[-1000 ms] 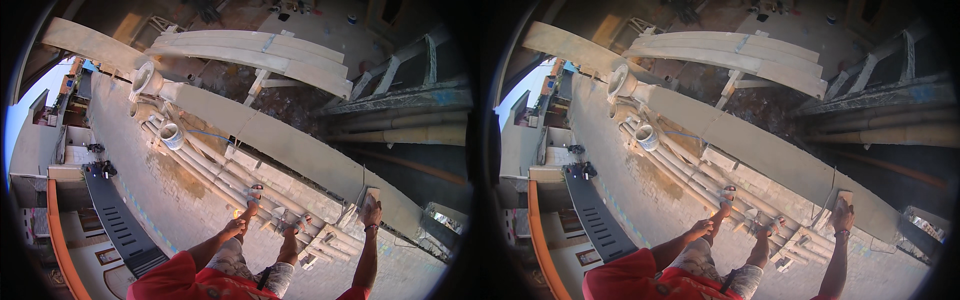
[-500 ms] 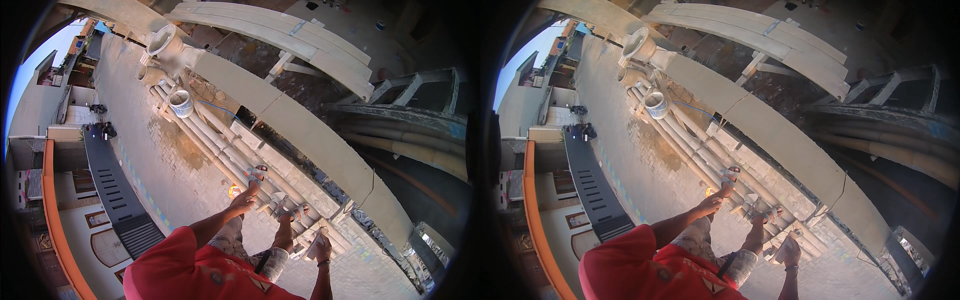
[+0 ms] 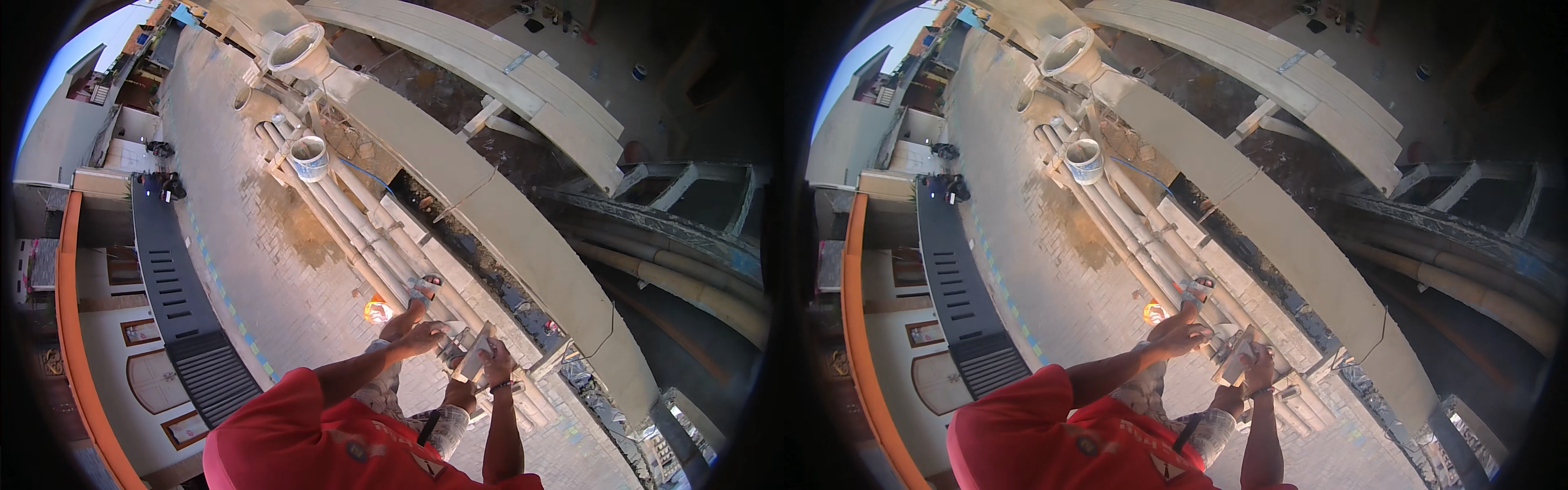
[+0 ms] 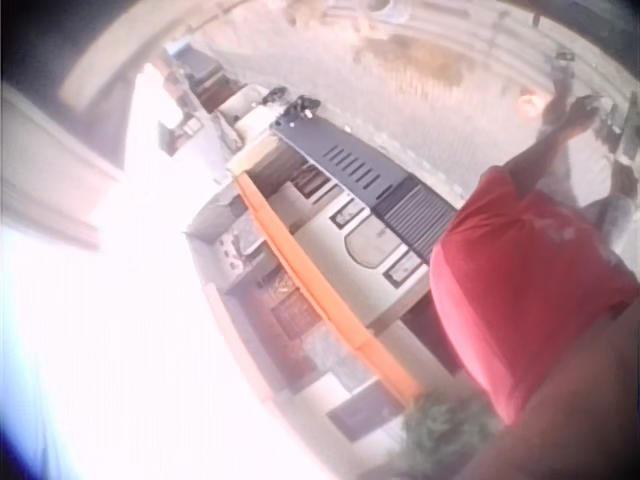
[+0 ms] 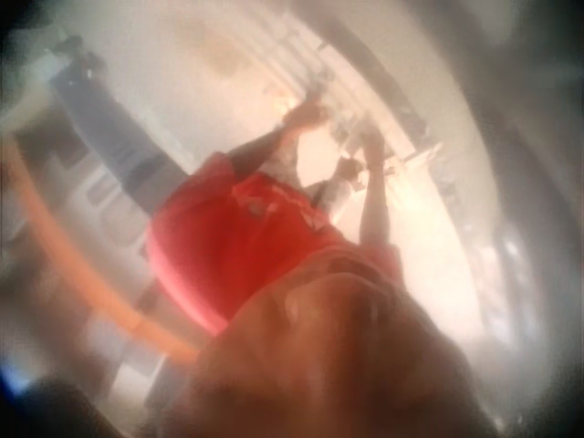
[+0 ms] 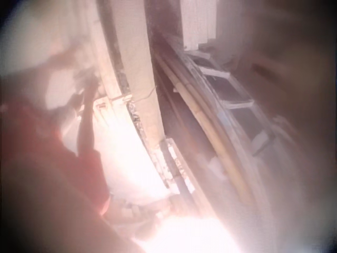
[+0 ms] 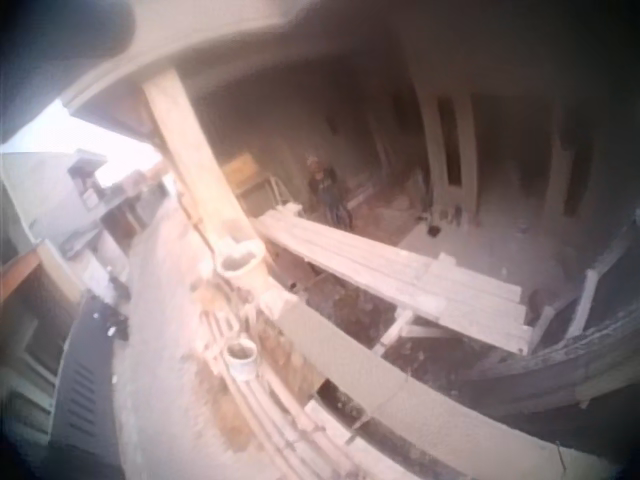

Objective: The person smooths a long concrete beam using a trowel. They repeatedly dip the trowel into a bucket of water and continue smoothing the surface along the length of the beam.

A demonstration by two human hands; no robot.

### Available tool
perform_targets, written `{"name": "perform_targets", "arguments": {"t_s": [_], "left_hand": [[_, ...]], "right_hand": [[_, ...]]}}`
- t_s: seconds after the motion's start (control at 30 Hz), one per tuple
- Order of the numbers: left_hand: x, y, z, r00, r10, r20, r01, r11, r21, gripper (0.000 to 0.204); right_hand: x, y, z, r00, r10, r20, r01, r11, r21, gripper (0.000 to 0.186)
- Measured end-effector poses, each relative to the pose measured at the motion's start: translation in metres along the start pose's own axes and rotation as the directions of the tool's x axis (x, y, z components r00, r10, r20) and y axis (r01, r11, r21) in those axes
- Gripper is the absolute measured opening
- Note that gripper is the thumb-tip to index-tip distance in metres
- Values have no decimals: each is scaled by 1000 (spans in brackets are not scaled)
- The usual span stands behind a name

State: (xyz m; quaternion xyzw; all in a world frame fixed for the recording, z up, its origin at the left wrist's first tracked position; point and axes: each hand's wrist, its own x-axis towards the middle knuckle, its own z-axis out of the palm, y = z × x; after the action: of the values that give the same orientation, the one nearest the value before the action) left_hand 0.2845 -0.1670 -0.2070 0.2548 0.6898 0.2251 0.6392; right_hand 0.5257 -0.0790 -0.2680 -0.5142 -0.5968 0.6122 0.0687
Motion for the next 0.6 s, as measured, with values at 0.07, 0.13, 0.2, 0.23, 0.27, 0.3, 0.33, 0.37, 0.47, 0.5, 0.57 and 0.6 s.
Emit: {"name": "perform_targets", "arguments": {"t_s": [0.07, 0.13, 0.2, 0.23, 0.27, 0.3, 0.33, 0.37, 0.47, 0.5, 0.57, 0.6], "left_hand": [[-12, 14, -11, 990, 139, -39, -134, 986, 96, 37], [-15, 30, -12, 999, 21, 43, -23, 999, 39, 46], [-14, 34, -1, 998, 66, 4, -65, 997, -41, 55], [-12, 29, 8, 996, 85, -16, -86, 993, -81, 60], [-5, 16, 15, 979, 203, -31, -204, 977, -59, 71], [-7, 24, 18, 981, 193, -2, -192, 977, -88, 71], [-8, 32, 22, 983, 183, 27, -178, 977, -115, 71], [-10, 41, 26, 983, 172, 58, -163, 976, -142, 71], [-10, 49, 29, 967, 255, 16, -255, 967, 15, 61], [-10, 52, 29, 961, 277, 23, -278, 959, 56, 58], [-11, 58, 29, 959, 284, -3, -280, 949, 145, 48], [-13, 59, 28, 958, 285, -16, -277, 942, 189, 44]], "right_hand": [[2, -17, 8, 1000, 19, -19, -23, 970, -241, 48], [-1, -49, 10, 999, 32, 16, -27, 973, -230, 49], [-2, -63, 7, 999, -8, 41, 16, 979, -205, 51], [-3, -75, 6, 999, -32, 42, 39, 983, -179, 51], [-1, -79, 7, 997, -67, 36, 72, 980, -185, 51], [-2, -83, 6, 996, -91, 23, 94, 977, -192, 50], [-2, -88, 4, 995, -96, -7, 93, 975, -200, 50], [-1, -93, 1, 994, -100, -36, 91, 974, -207, 49], [-7, -113, -6, 998, -51, -37, 43, 979, -198, 47], [-9, -116, -8, 999, -24, -26, 19, 982, -190, 47], [-12, -111, -11, 998, -47, -29, 41, 979, -200, 47], [-15, -109, -12, 998, -57, -28, 50, 978, -204, 48]]}}
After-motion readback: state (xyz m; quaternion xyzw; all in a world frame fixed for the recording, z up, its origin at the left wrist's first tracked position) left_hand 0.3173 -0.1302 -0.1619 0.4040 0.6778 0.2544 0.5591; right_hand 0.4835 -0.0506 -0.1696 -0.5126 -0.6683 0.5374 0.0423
